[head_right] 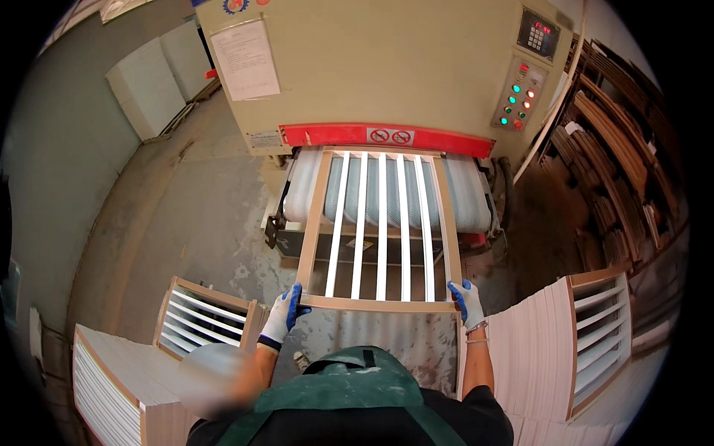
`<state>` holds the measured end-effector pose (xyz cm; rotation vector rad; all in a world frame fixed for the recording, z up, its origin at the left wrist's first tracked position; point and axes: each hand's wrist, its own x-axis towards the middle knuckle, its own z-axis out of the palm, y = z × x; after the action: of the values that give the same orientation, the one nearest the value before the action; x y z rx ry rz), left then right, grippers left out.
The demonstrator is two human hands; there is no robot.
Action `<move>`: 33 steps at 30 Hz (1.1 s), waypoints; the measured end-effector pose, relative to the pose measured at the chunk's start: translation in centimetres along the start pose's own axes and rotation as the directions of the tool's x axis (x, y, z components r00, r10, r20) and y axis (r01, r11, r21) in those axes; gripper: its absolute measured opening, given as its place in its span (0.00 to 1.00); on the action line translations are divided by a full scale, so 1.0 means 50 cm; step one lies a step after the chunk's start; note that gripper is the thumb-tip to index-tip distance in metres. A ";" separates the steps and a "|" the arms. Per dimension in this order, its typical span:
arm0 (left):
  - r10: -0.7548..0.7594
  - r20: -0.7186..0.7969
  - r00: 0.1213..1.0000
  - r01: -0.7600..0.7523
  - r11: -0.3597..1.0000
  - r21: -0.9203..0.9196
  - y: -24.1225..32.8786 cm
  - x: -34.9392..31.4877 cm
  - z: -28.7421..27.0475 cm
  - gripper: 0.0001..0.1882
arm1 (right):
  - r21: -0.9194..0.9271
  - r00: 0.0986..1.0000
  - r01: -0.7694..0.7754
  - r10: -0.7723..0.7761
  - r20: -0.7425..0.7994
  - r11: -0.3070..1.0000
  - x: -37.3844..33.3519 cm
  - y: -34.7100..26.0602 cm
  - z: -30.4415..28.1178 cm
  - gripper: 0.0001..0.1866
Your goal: The person repeatedly picks up white slatted wooden frames from a stack and feeds them into a UV coating machine. The person handles the frames with gloved hands, placing them onto the machine's conveyor belt one at a time.
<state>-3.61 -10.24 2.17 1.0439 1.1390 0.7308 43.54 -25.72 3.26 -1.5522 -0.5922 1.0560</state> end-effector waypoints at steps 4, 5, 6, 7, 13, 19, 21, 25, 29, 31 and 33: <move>0.015 0.017 1.000 -0.012 0.988 -0.155 -0.028 0.041 -0.009 0.20 | -0.049 0.990 0.135 -0.137 -0.034 0.990 0.048 0.025 -0.006 0.10; 0.132 0.030 0.991 -0.130 0.989 -0.063 -0.036 0.058 -0.012 0.20 | -0.112 0.968 0.248 -0.250 -0.007 0.962 0.058 0.030 -0.008 0.10; 0.239 0.064 0.969 -0.247 0.947 0.206 -0.045 0.063 -0.019 0.21 | -0.245 0.934 0.349 -0.356 0.018 0.904 0.064 0.030 -0.013 0.10; 0.349 0.081 0.933 -0.357 0.886 0.296 -0.051 0.071 -0.022 0.23 | -0.349 0.891 0.445 -0.447 0.079 0.825 0.068 0.029 -0.017 0.10; 0.399 0.112 0.910 -0.397 0.760 0.514 -0.019 0.064 -0.012 0.22 | -0.096 0.994 -0.092 0.085 -0.068 0.991 0.062 0.001 -0.004 0.10; 0.143 0.018 0.990 -0.144 0.975 0.169 0.038 -0.010 0.029 0.20 | -0.172 0.976 -0.095 0.058 -0.210 0.980 0.047 0.033 0.010 0.11; 0.171 0.059 0.984 -0.178 0.973 0.149 0.041 -0.040 0.027 0.19 | -0.202 0.980 -0.086 0.046 -0.191 0.976 0.029 0.046 -0.005 0.14; 0.071 0.110 0.991 -0.087 0.985 0.150 0.033 -0.093 0.026 0.23 | -0.285 0.978 -0.046 -0.015 -0.208 0.957 -0.029 0.056 -0.030 0.10; -0.055 0.050 0.997 0.039 0.960 0.276 0.027 -0.146 0.027 0.23 | -0.198 0.956 -0.240 0.196 -0.219 0.950 -0.099 0.051 -0.044 0.09; -0.003 0.025 1.000 -0.006 0.934 0.357 0.024 -0.167 0.028 0.23 | -0.191 0.952 -0.246 0.199 -0.233 0.950 -0.129 0.053 -0.042 0.09; -0.006 0.032 0.999 -0.006 0.932 0.362 0.017 -0.183 0.030 0.22 | -0.114 0.952 -0.211 0.178 -0.248 0.971 -0.156 0.056 -0.044 0.09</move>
<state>-4.77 -18.46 6.37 1.3602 1.2741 0.5094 41.26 -33.98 2.99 -1.8590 -0.3590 0.9716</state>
